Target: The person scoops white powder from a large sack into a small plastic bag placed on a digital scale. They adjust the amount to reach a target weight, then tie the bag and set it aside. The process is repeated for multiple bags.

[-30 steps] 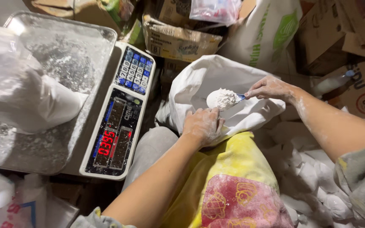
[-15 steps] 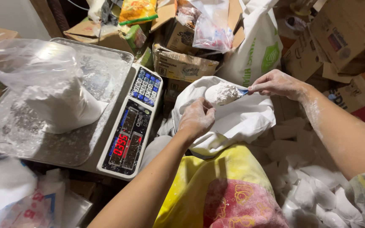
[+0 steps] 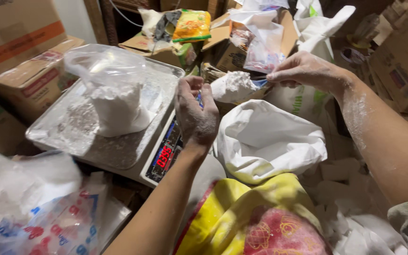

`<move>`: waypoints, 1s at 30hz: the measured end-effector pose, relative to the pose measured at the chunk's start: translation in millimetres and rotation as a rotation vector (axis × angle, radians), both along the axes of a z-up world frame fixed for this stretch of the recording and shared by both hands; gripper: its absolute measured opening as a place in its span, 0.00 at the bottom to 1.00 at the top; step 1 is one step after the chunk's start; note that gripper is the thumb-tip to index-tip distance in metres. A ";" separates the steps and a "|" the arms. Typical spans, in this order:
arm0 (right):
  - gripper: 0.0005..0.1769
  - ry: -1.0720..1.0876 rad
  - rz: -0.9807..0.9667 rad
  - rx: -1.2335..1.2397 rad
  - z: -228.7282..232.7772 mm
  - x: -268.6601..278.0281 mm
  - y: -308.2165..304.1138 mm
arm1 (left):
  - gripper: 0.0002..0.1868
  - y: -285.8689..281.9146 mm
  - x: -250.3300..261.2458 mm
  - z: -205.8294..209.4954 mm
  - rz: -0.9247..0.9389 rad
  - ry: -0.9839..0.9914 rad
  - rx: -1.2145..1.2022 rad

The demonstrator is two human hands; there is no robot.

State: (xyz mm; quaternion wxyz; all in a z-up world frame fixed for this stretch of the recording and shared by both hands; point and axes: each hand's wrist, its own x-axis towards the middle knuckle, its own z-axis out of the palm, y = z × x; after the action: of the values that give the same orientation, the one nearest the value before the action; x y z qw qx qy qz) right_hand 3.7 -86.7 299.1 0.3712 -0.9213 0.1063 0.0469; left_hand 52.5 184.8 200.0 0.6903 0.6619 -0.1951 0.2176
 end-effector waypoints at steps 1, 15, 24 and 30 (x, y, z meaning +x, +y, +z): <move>0.15 -0.017 0.009 0.004 2.2 6.4 7.1 | 0.08 8.8 2.0 4.1 0.007 -0.026 -0.032; 0.17 -0.209 0.142 0.064 53.6 118.3 107.1 | 0.58 110.0 65.3 -32.4 0.581 -0.267 0.180; 0.13 -0.292 0.289 -0.266 41.1 164.0 170.5 | 0.83 118.5 84.2 -18.6 0.569 0.128 0.417; 0.11 -0.440 0.397 -0.494 27.3 176.2 194.6 | 0.78 117.8 89.8 -10.5 0.486 0.174 0.356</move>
State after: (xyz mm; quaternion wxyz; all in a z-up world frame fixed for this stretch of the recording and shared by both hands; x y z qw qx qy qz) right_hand 180.0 107.9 326.4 0.1358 -0.9736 -0.1484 -0.1079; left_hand 142.4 302.7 189.5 0.5054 0.8158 -0.0062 0.2810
